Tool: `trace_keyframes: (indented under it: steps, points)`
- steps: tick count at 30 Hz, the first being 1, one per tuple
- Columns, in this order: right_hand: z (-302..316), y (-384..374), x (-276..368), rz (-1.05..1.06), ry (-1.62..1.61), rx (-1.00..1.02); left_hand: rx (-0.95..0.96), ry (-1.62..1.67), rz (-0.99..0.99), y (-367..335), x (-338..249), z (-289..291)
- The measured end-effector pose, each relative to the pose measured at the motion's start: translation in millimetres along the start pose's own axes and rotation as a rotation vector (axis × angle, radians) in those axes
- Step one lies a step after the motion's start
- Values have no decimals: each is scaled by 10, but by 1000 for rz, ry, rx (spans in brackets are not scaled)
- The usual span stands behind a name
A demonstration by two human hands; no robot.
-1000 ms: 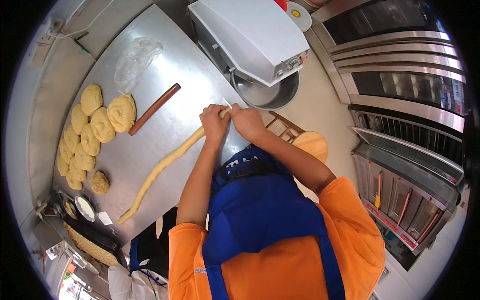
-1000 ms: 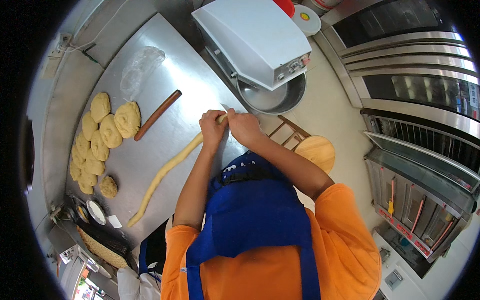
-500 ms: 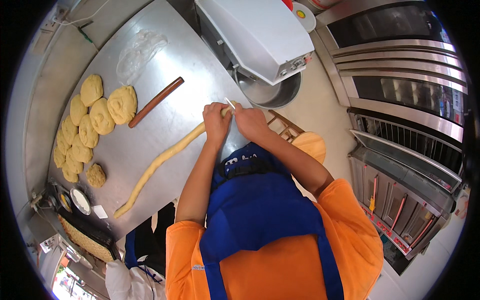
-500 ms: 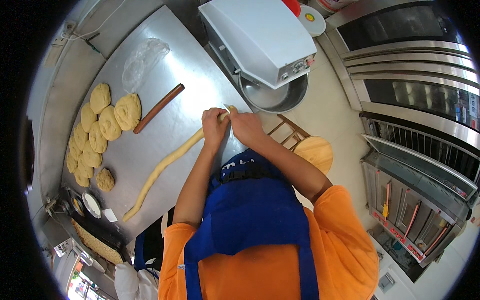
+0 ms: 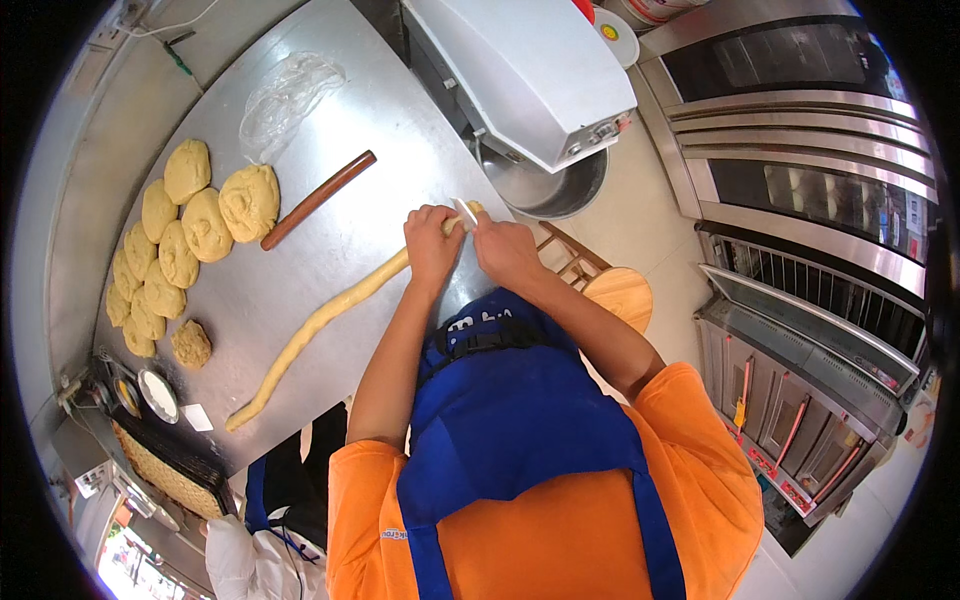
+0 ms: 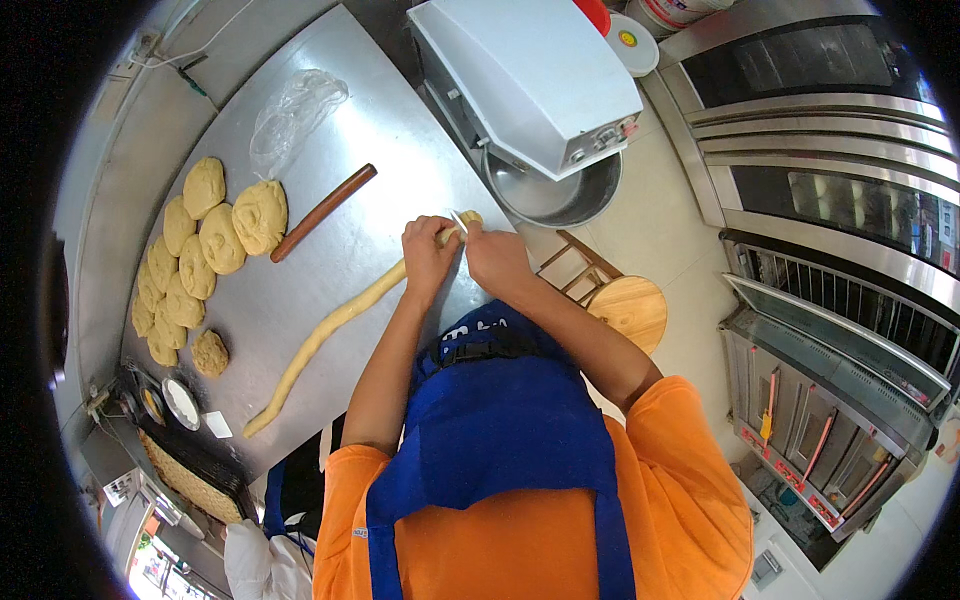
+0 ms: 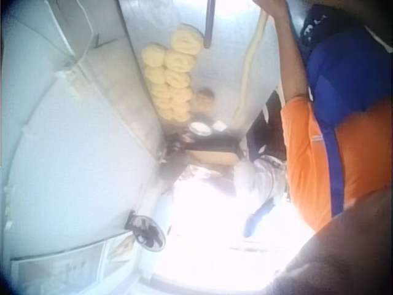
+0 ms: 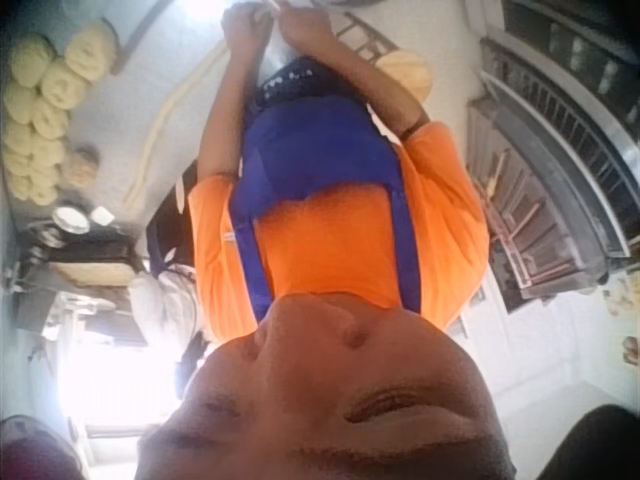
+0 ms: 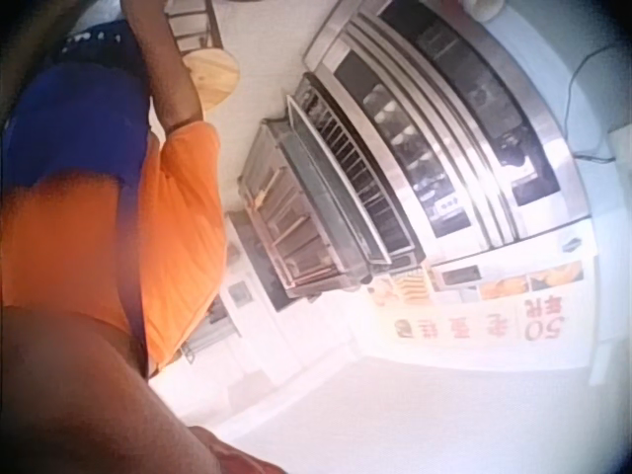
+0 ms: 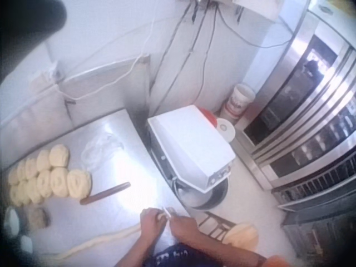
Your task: The person operates a commercial oven control panel, then kneads and rolls a long piece of dough on a stainless steel table. They use a bench scraper to cut the dough into smaller pieces and place them on a tray. Finally, they open the oven door to check the baking progress.
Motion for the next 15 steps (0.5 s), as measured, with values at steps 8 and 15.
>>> trace_keyframes:
  steps: [8, 15]
  points:
    - [-265, -74, 55, -68, -34, -83, 2, 35, 50, 46, 85, -3]
    - [-24, 48, 89, 17, 27, 42, -8, -24, 8, 78, 62, 26]
Point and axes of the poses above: each hand's wrist, its own y-axis away from the middle knuckle, its own z-axis out of the back of the hand, x = y × z, the point moved 3 cm from there along -y, towards the middle knuckle, and after that the axes turned 12 degrees about y, right-handed, at the moved point
